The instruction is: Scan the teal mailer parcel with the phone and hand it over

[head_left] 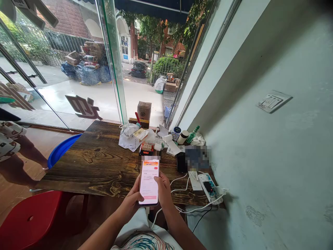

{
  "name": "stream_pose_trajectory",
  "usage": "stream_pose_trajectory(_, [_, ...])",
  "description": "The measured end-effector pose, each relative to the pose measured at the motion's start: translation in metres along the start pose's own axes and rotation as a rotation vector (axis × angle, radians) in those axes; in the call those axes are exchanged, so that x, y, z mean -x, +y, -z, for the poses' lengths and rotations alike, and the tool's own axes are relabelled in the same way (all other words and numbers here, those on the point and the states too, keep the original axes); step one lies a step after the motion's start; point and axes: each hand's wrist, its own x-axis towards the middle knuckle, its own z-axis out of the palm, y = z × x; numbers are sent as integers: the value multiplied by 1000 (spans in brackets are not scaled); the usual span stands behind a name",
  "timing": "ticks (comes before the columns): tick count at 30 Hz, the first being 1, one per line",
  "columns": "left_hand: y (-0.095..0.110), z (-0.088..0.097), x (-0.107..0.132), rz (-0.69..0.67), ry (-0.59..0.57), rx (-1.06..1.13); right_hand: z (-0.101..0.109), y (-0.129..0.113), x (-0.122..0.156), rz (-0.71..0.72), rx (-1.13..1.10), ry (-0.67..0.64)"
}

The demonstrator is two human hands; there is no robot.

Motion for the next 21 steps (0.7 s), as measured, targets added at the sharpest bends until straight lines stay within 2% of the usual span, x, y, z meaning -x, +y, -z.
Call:
stream_pose_trajectory(10, [-1, 0, 0, 15, 38, 5, -1, -1, 0, 56, 130, 35])
stream_pose_trajectory(16, [4, -4, 2, -9, -3, 3, -3, -2, -1, -6, -55, -32])
stream_pose_trajectory(21, [4, -6, 3, 0, -37, 12, -4, -3, -5, 9, -4, 14])
